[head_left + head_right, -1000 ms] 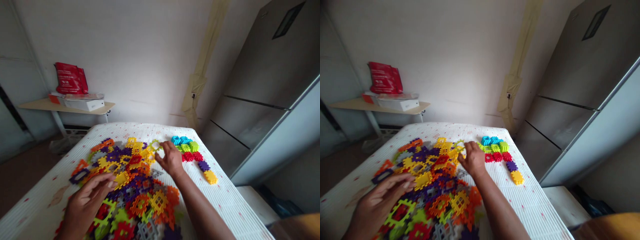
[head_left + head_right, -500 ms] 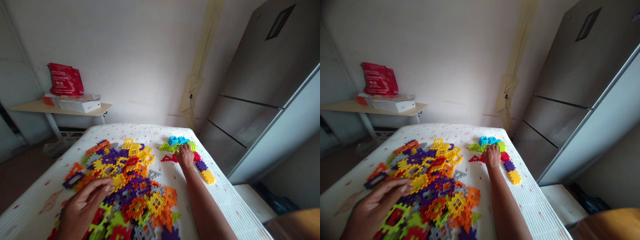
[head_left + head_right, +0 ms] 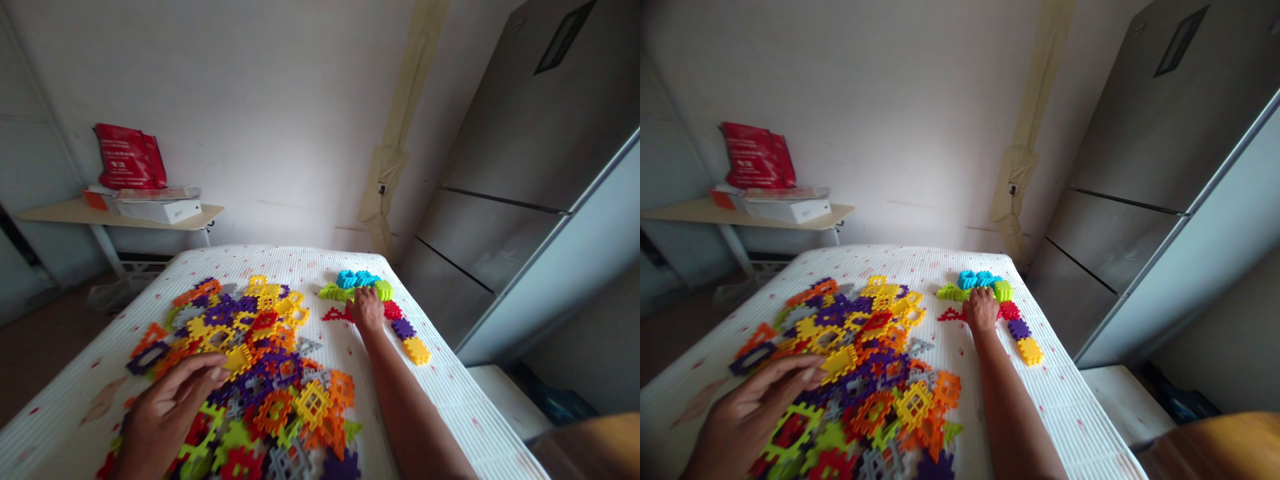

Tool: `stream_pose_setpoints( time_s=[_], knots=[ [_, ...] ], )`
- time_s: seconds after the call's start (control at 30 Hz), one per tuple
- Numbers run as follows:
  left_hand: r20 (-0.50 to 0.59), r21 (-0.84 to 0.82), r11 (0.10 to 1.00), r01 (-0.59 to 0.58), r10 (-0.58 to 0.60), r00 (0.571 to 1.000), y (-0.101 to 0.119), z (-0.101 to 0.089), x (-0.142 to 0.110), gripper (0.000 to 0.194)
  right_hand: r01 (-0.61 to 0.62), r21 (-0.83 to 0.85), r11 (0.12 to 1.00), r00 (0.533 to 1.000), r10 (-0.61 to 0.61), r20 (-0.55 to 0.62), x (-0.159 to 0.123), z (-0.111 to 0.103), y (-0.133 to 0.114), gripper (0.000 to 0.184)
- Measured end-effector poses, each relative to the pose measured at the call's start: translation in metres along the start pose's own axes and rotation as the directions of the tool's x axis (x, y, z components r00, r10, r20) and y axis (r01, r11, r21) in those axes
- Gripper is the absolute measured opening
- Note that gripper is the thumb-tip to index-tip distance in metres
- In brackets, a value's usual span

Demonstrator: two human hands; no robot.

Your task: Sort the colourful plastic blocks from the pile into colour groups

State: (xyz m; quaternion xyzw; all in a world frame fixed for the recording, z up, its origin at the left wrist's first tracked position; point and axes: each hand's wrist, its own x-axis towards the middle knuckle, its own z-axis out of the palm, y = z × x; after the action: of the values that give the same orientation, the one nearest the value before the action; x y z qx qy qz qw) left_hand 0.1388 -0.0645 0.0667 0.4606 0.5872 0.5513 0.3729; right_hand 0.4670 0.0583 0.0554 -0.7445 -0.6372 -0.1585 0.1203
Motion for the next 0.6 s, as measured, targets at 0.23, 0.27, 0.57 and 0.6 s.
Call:
stream_pose_setpoints(
  time_s=[0.23, 0.27, 0.57, 0.6],
  knots=[
    [0.003, -0.015, 1.0, -0.017, 0.017, 1.0, -0.0009, 0.0001, 0.0005, 0.039, -0.017, -0.019, 1.0, 1.0, 0.017, 0.01, -0.0007, -0.001, 0.0019, 0.02],
    [0.002, -0.015, 1.0, -0.02, 0.02, 1.0, -0.0019, -0.0002, 0.0008, 0.039, -0.017, -0.02, 1.0, 1.0, 0.017, 0.007, -0.0011, -0.0008, 0.0025, 0.02],
    [0.016, 0.01, 0.999, -0.052, 0.052, 0.999, -0.0006, -0.0017, 0.0004, 0.039, -0.002, 0.002, 1.0, 0.999, 0.002, 0.054, -0.0022, 0.0011, -0.0006, 0.02],
    [0.016, 0.011, 0.999, -0.053, 0.052, 0.998, -0.0002, -0.0018, 0.0001, 0.038, -0.004, 0.007, 1.0, 0.998, 0.004, 0.063, -0.0022, 0.0011, -0.0007, 0.02]
  ],
)
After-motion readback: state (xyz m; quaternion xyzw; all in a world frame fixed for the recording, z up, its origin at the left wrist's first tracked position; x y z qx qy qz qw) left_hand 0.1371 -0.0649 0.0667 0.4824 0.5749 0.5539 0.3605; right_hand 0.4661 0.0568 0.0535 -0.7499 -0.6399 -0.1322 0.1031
